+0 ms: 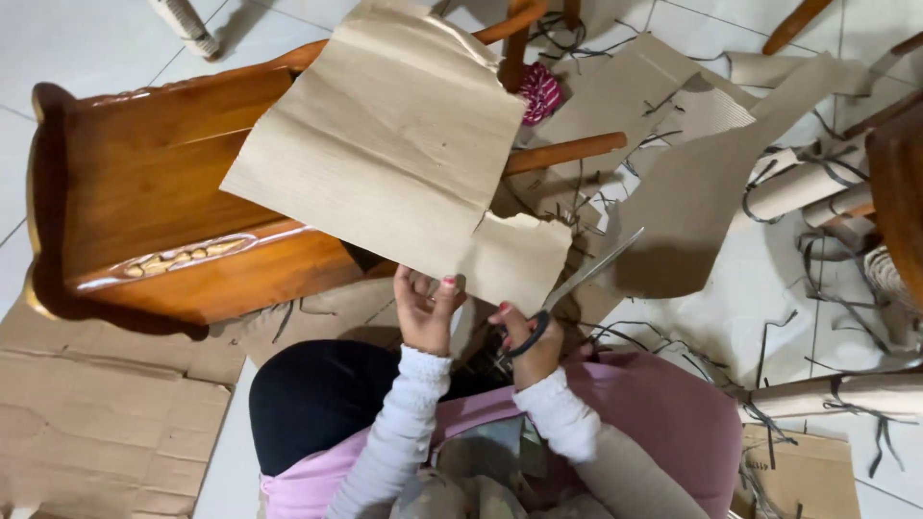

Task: Cutting cardboard sheets into smaller strips using scissors in a workshop environment.

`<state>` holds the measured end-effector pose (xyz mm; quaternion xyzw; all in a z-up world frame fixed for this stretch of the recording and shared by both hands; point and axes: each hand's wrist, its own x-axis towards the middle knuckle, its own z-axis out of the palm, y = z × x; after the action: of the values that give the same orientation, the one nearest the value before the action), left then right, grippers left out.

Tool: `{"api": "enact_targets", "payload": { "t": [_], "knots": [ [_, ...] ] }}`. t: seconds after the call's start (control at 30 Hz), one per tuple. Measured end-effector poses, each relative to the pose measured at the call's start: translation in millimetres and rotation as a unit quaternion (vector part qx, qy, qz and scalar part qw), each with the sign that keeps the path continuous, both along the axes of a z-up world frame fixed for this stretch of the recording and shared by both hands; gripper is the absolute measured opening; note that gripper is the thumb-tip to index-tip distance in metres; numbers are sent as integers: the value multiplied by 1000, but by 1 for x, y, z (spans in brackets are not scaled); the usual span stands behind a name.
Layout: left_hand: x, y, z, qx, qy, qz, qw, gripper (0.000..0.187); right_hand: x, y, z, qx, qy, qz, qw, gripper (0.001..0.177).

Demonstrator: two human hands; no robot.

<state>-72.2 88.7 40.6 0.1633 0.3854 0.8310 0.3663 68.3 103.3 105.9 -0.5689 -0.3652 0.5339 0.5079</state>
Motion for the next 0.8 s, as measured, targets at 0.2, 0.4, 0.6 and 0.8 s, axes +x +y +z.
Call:
{"api": "enact_targets", "payload": {
  "t": [0.2,0.4,0.6,0.8],
  "knots": [
    [-42,-11,13,-62,75,72,993,79,23,-7,-41,40,14,186,982,38],
    [-77,-35,59,-37,116,120,985,67,81,34,-67,199,30,624,755,83],
    [-91,-41,47,-25,120,109,986,65,127,54,-81,13,-125,722,680,63],
    [-99,-44,46,-26,151,104,983,64,84,42,29,53,-191,760,619,64]
  ]
}}
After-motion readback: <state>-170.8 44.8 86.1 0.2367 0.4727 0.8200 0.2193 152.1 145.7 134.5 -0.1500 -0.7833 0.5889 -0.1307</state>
